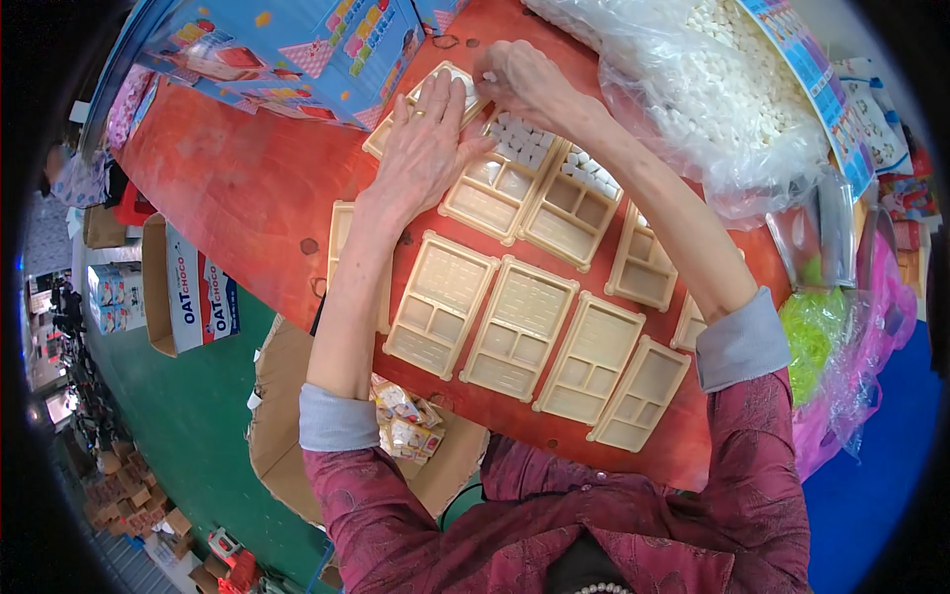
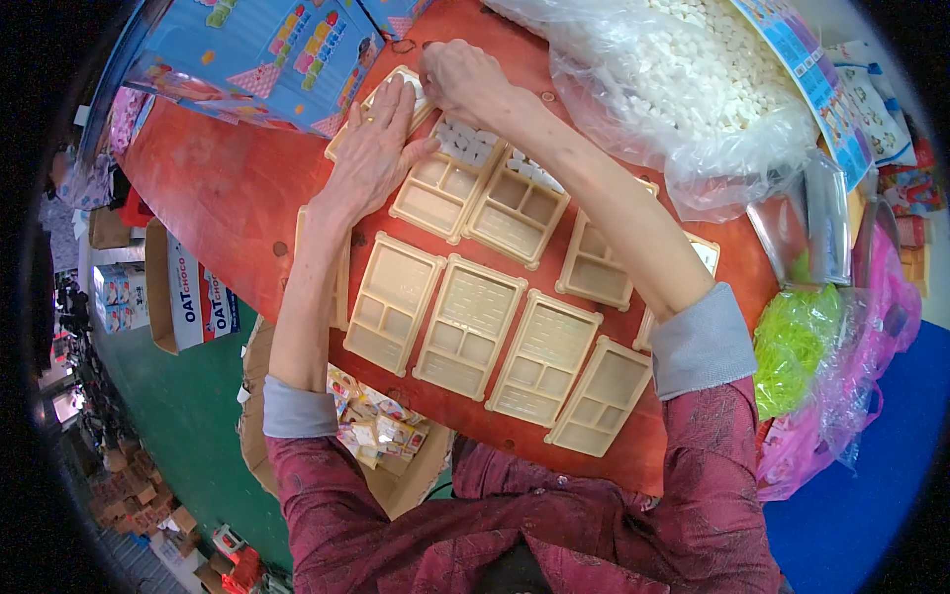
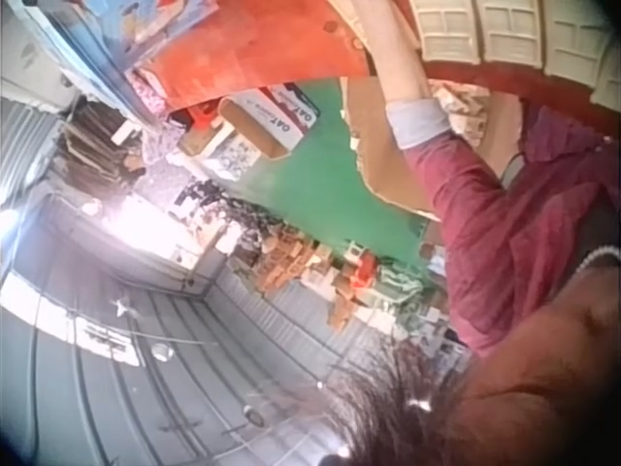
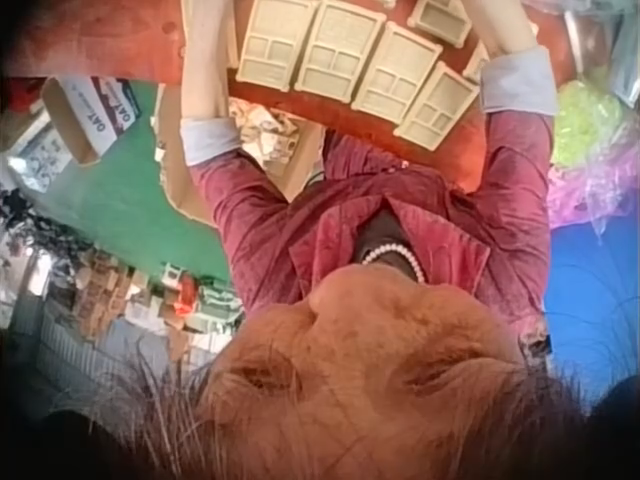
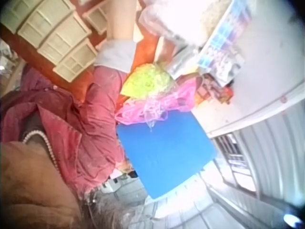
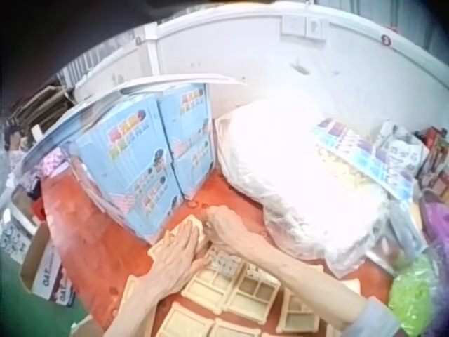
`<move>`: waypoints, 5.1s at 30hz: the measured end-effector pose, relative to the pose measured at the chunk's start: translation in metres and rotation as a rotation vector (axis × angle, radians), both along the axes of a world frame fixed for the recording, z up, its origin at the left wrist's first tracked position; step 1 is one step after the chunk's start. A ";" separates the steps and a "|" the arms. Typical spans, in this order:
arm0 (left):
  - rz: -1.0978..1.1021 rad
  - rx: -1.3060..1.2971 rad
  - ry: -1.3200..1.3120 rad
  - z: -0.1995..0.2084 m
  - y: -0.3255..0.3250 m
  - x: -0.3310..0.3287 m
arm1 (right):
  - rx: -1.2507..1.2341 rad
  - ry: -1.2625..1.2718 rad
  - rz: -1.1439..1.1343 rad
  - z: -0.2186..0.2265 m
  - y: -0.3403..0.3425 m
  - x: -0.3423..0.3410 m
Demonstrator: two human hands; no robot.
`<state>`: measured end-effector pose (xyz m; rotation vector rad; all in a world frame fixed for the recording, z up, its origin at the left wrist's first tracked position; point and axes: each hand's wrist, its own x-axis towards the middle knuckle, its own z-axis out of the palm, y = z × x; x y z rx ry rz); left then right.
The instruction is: Placing small white plastic pieces into yellow component trays as part of toy assembly.
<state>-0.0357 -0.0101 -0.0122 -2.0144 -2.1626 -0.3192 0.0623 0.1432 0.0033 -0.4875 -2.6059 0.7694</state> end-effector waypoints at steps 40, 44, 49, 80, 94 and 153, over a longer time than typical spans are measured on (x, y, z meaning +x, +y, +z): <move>0.031 -0.064 -0.056 0.000 0.001 0.002 | 0.236 0.021 0.066 0.005 -0.013 0.008; 0.026 -0.063 -0.053 0.000 0.002 0.003 | 0.248 -0.017 0.015 0.001 -0.004 0.011; 0.035 -0.067 -0.071 0.000 0.000 0.002 | 0.211 -0.018 -0.010 -0.003 -0.003 0.010; 0.032 -0.082 -0.112 0.004 0.002 0.004 | 0.404 -0.067 0.135 0.006 -0.012 -0.001; 0.049 -0.085 -0.077 0.002 0.002 0.006 | 0.165 -0.098 -0.049 0.006 -0.004 -0.011; 0.286 -0.011 -0.370 0.016 -0.138 0.022 | -1.071 -0.005 -0.167 0.056 -0.042 0.166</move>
